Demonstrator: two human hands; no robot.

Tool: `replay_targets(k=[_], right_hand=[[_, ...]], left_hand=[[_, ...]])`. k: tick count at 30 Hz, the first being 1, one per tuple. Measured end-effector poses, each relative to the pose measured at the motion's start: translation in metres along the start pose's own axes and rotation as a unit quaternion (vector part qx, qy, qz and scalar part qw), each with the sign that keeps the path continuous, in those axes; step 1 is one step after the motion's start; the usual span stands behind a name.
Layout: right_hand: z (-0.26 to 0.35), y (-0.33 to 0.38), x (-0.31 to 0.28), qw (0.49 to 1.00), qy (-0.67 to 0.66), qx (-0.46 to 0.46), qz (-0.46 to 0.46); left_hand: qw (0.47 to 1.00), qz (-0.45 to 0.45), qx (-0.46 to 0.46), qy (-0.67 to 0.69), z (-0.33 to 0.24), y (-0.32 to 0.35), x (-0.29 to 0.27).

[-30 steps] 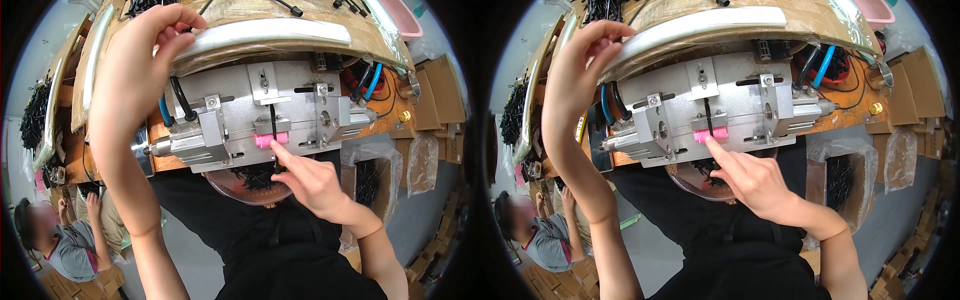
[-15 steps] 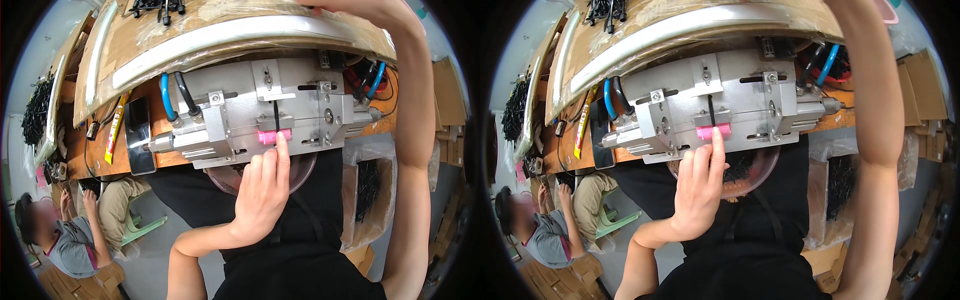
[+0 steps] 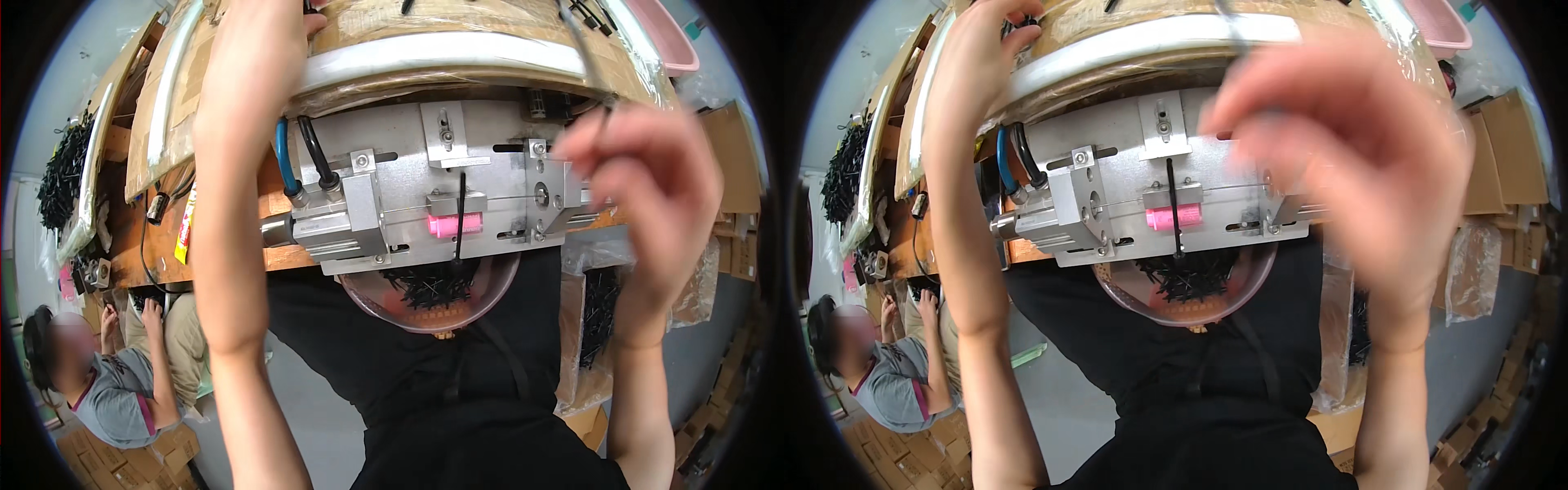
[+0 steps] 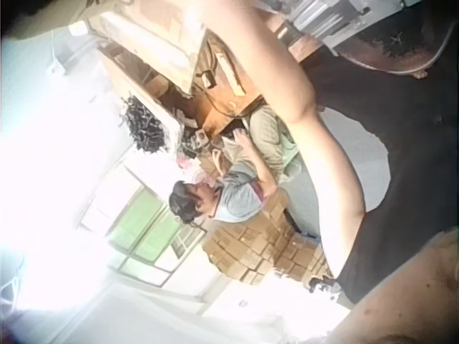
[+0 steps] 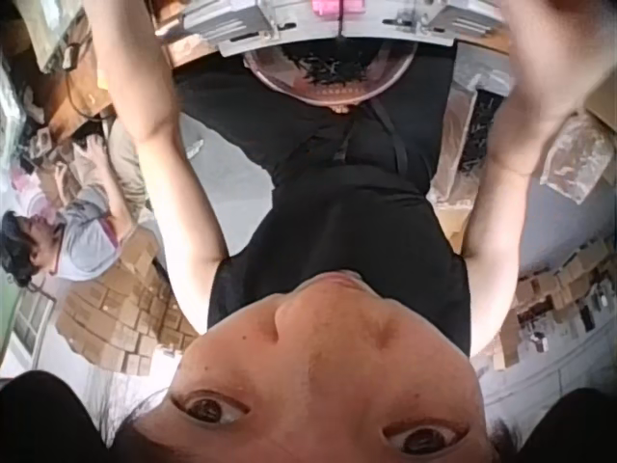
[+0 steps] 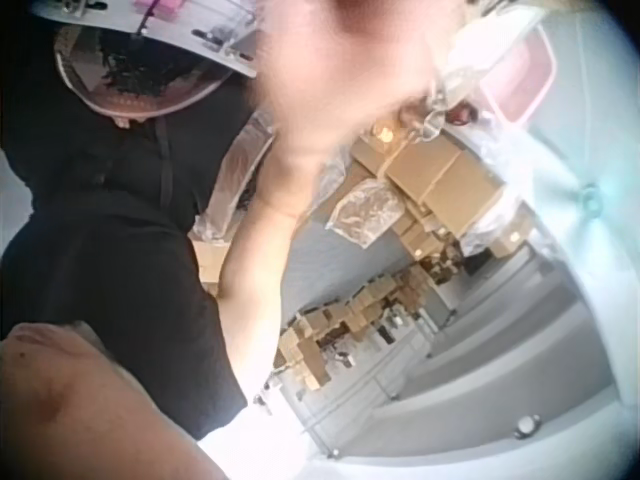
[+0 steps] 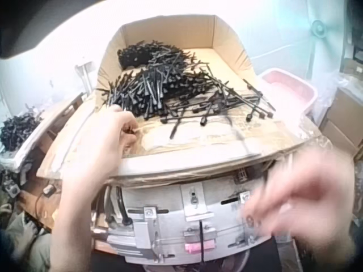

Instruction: The person repeatedly picks up black cable ties from a pile on a table and inserts them into a metal jig. They manipulate the ties within the jig to secure them, then place the finished items into a clear bowl below. The process is continuous and repetitive throughout the clip.

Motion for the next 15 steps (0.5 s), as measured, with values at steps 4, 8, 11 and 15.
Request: replay_targets(k=[4, 8, 11, 15], right_hand=[[0.023, 0.078, 0.055, 0.990, 0.130, -0.049, -0.004], [0.014, 0.114, 0.092, 0.987, 0.160, -0.005, 0.012], [0.014, 0.111, 0.103, 0.984, 0.178, -0.010, 0.020], [0.012, 0.105, 0.105, 0.974, 0.215, 0.005, 0.069]], left_hand=[[0.989, 0.084, -0.088, 0.079, -0.002, -0.025, 0.016], [0.976, 0.094, -0.171, 0.093, -0.030, -0.017, 0.007], [0.952, 0.187, -0.191, 0.147, -0.034, -0.014, -0.009], [0.937, 0.151, -0.117, 0.291, -0.012, 0.009, -0.014]])
Point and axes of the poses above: each hand's wrist, its own y-axis away from the middle knuckle, its own x-axis out of the palm, z = x × y, the point moved 8 cm from there along -y, towards the middle knuckle, and after that the axes turned 13 degrees about y, right-handed, at the moved point
